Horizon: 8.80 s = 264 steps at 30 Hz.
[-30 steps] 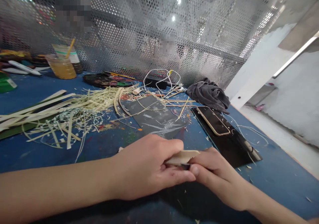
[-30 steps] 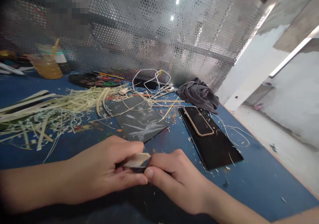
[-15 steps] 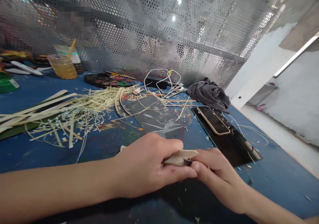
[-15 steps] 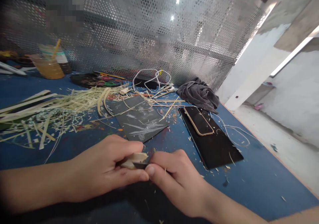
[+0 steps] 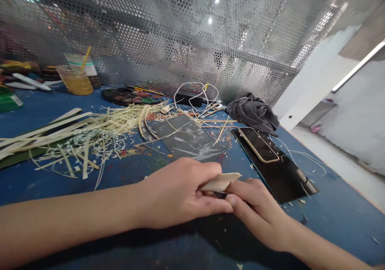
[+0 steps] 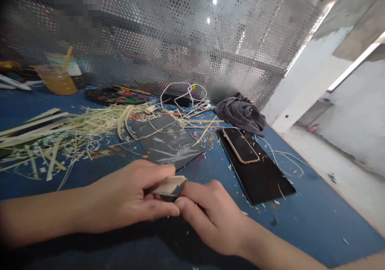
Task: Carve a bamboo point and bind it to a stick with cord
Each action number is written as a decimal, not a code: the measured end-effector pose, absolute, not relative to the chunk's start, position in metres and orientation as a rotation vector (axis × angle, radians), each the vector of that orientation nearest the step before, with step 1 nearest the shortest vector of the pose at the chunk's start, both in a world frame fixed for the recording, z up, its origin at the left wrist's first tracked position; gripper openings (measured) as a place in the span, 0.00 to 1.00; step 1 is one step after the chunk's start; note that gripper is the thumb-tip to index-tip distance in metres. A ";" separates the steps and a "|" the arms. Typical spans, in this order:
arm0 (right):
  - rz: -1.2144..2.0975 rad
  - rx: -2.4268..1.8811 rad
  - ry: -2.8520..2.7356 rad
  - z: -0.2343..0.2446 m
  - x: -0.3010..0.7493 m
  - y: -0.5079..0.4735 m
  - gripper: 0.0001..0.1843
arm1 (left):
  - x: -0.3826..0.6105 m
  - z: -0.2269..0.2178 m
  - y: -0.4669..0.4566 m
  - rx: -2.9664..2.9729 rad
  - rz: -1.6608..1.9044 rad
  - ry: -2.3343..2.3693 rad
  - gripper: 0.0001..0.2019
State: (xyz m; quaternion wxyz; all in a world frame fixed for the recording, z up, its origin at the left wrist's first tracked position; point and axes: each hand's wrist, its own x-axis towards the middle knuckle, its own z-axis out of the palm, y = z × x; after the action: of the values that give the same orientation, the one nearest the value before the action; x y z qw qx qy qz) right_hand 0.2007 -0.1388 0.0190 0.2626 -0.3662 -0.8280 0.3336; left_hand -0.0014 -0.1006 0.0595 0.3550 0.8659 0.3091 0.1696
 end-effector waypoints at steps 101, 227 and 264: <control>1.018 -1.016 -1.547 0.007 0.182 -0.159 0.19 | 0.017 0.051 -0.091 2.145 0.737 0.883 0.24; 1.422 -1.268 -1.282 0.000 0.200 -0.097 0.16 | -0.003 0.055 -0.105 2.341 0.805 0.774 0.10; 1.351 -0.840 -2.090 0.031 0.210 -0.130 0.20 | -0.011 0.056 -0.096 2.808 0.591 0.380 0.06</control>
State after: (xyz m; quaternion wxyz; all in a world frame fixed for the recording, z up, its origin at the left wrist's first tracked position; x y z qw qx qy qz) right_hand 0.2099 -0.1305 0.0310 0.2546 -0.3094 -0.7694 0.4974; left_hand -0.0115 -0.0963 0.0560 0.1231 0.9628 0.1302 0.2024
